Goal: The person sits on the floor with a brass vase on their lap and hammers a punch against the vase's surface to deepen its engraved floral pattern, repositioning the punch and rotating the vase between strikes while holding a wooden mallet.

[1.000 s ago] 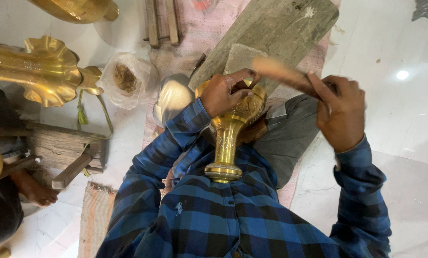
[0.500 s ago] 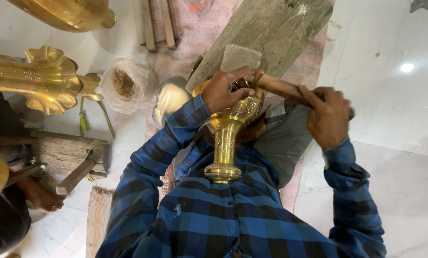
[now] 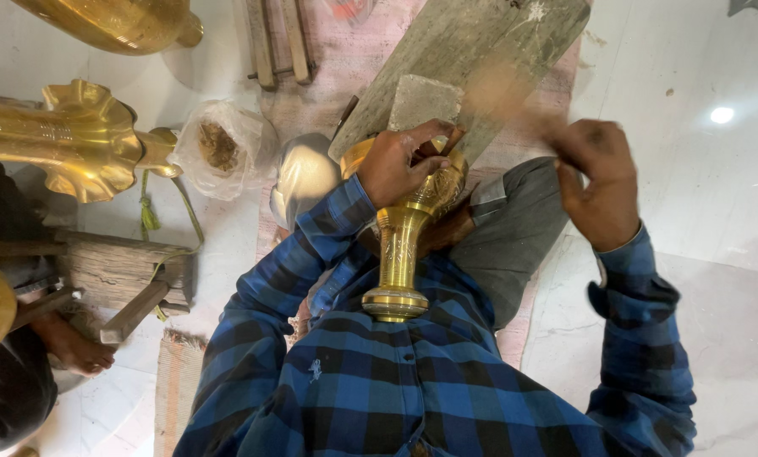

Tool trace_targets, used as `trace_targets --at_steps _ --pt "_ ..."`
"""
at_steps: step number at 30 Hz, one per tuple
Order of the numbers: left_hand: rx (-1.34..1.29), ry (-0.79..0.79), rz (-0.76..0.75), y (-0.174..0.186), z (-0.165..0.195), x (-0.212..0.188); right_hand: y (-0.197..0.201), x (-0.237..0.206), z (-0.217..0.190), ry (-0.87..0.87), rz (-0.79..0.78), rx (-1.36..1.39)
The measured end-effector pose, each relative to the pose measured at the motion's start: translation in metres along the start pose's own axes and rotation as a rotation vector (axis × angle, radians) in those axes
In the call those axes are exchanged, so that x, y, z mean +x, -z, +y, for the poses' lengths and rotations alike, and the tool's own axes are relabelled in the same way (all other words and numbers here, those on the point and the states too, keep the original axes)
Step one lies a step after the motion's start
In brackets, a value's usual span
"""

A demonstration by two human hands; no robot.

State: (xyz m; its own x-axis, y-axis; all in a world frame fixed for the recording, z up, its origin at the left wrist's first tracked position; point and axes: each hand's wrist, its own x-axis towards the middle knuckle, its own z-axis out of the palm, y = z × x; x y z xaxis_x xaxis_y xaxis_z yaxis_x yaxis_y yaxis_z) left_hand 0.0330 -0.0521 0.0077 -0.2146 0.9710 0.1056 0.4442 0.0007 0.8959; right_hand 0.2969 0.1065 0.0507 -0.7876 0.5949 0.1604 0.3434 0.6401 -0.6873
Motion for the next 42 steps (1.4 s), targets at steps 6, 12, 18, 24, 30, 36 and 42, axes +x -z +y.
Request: trace_targets --at_steps 6,12,18,24,30,36,42 --pt "-0.024 0.131 0.007 -0.001 0.005 -0.001 0.003 0.002 -0.012 -0.193 0.165 0.391" --pt "0.022 -0.005 0.006 0.0 0.007 0.0 0.007 0.0 -0.021 -0.068 0.157 0.143" --pt "0.055 0.038 -0.096 0.005 -0.004 0.008 -0.008 -0.023 -0.008 -0.036 -0.023 -0.564" --pt "-0.112 0.135 -0.034 0.016 -0.019 0.01 -0.043 -0.058 -0.001 -0.217 -0.002 -0.05" --pt "-0.056 -0.03 -0.145 0.015 -0.025 0.016 -0.057 -0.067 -0.001 -0.257 0.021 0.017" --pt "-0.032 -0.03 -0.162 0.01 -0.027 0.02 -0.039 -0.047 -0.003 -0.171 0.026 -0.035" --pt "0.0 -0.009 -0.152 0.01 -0.024 0.021 -0.018 -0.023 0.0 -0.051 -0.053 -0.456"
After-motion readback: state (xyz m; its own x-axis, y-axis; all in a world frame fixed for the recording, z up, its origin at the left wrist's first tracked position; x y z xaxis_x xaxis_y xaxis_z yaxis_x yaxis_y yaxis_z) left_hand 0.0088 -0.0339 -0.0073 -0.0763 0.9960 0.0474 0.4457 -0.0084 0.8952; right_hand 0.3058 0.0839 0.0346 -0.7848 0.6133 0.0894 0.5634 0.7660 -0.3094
